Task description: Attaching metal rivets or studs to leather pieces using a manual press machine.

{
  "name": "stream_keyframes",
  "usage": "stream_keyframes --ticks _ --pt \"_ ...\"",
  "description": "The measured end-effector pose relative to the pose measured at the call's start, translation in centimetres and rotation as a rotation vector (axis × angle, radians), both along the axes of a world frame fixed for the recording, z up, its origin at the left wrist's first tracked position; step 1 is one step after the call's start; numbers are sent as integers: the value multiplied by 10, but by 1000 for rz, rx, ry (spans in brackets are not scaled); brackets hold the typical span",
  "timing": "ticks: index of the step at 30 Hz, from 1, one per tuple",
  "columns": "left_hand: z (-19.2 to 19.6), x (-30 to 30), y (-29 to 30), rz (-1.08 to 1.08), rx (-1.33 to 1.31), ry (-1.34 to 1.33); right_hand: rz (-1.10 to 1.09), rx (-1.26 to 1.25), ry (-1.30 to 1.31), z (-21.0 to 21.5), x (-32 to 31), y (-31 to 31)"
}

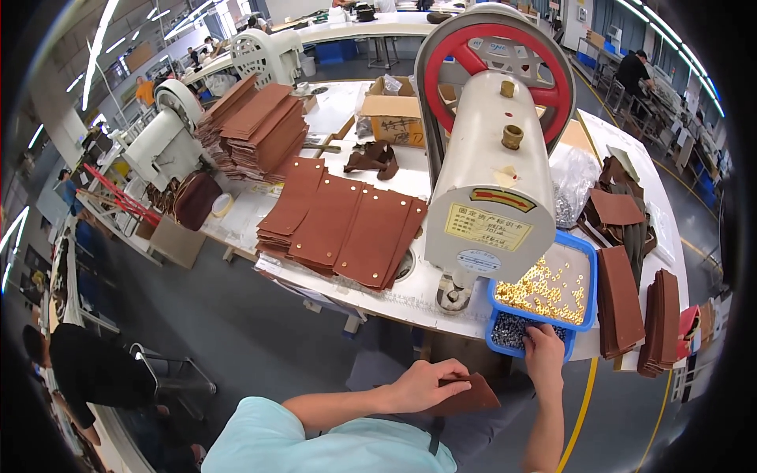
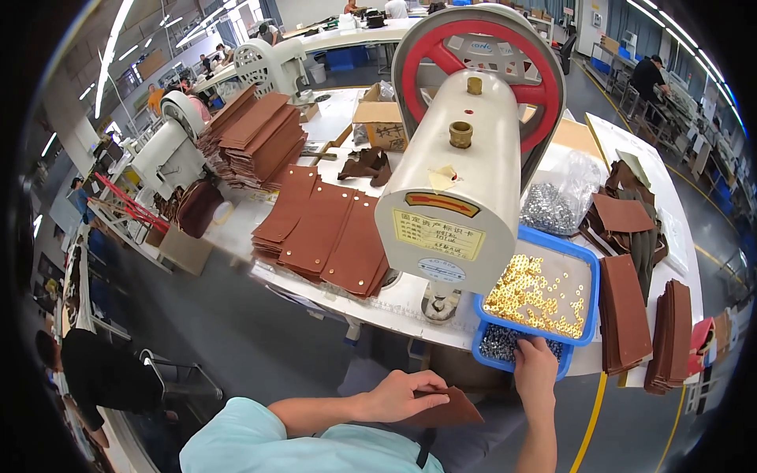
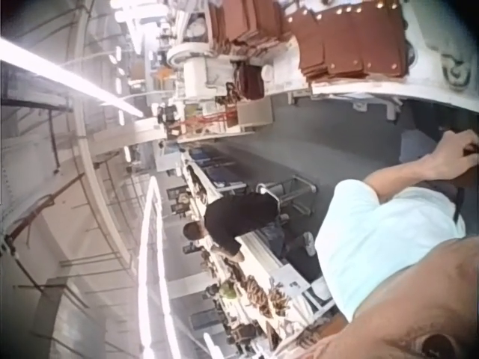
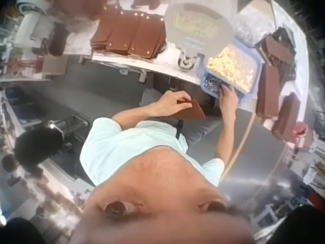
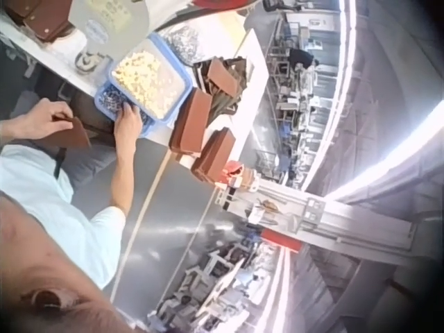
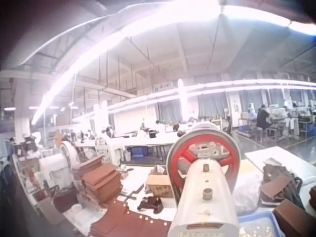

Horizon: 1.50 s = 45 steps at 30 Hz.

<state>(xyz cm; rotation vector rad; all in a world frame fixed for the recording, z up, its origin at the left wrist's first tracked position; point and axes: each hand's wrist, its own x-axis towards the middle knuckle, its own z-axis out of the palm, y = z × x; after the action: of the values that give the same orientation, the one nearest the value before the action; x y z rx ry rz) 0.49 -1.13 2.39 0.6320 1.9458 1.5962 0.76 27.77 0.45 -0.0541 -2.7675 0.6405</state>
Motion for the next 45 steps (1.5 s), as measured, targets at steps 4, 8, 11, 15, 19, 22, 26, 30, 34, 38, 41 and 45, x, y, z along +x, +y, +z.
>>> stream_keyframes --ticks 4,8,11,15,19,22,26,30,34,38,41,45 --pt "0 -2 2 -31 -65 -35 -22 46 12 -12 -2 6" --pt "7 0 3 38 -39 -57 -45 82 73 -11 -2 -3" --pt "-1 -2 3 2 -15 -139 -34 89 87 -12 -1 0" --pt "-2 -3 3 -14 4 -181 -19 101 99 -17 -2 1" --pt "-8 -5 5 40 -7 -156 -8 92 119 -11 -1 -1" --pt "-14 -6 8 93 130 -266 0 14 169 -7 0 -4" --pt "-13 -11 9 96 62 -266 -3 -63 229 -11 3 0" --pt "-2 -11 10 156 82 -336 -39 -173 249 -6 9 -2" --pt "-5 -10 6 101 179 -438 -37 -250 273 9 20 -16" --pt "2 -4 2 35 175 -249 24 -968 38 21 43 -38" --pt "13 -3 0 -21 206 -19 155 -1376 -256 41 52 -59" --pt "26 -10 -6 -5 194 390 244 -1244 -339 58 43 -74"
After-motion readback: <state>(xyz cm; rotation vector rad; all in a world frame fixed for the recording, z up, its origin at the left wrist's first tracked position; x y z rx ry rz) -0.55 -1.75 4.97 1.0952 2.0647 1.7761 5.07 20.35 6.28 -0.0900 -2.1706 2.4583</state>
